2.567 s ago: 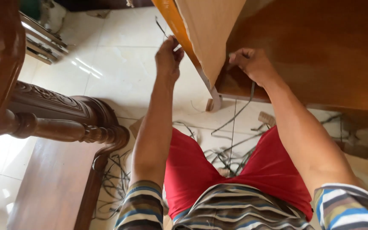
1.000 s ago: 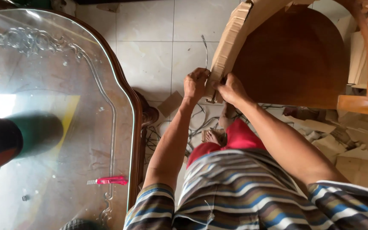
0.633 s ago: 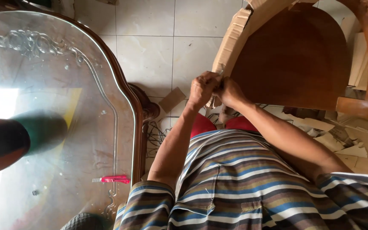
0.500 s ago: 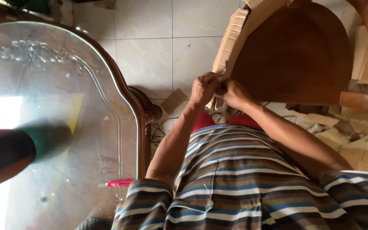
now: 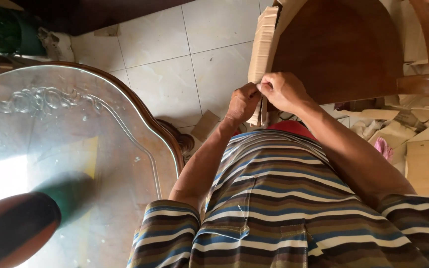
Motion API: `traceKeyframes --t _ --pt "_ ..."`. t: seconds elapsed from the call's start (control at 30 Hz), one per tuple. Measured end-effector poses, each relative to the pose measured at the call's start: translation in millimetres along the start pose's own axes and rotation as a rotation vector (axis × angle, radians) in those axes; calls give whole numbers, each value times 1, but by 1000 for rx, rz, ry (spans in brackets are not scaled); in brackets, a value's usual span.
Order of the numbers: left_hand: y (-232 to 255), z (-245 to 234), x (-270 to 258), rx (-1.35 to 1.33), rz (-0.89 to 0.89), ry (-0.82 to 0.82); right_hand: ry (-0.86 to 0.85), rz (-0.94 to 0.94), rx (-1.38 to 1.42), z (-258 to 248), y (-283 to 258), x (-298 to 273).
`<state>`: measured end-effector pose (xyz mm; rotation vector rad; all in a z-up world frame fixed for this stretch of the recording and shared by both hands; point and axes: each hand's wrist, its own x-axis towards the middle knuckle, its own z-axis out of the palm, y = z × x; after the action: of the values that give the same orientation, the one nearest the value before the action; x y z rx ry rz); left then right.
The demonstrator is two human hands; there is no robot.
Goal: The person sits on the floor and assembles a cardboard structure by folding and securing pieces together. They use thin strips of material to tie the cardboard sections, picking up the strips from a pile on the floor and wrapping them around the joints.
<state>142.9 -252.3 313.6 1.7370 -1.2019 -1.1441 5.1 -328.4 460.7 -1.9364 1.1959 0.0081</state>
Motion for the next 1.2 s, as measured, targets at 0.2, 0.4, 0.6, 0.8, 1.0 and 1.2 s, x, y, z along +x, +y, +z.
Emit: traceKeyframes --t 0.2,0.4,0.6,0.8,1.0,1.2 --pt "1 -5 -3 -47 -5 -46 82 -77 118 7 11 8" --pt "33 -12 -5 -146 -112 -68 186 -130 316 4 43 0" --pt "26 -9 4 -96 -185 -40 227 -144 197 20 66 -17" --pt "10 -4 15 100 -148 -44 262 -207 331 37 68 -38" --pt "-4 -2 29 159 -154 -80 407 -210 170 45 53 -19" --pt "-4 -6 41 167 -98 -71 382 -172 115 58 51 10"
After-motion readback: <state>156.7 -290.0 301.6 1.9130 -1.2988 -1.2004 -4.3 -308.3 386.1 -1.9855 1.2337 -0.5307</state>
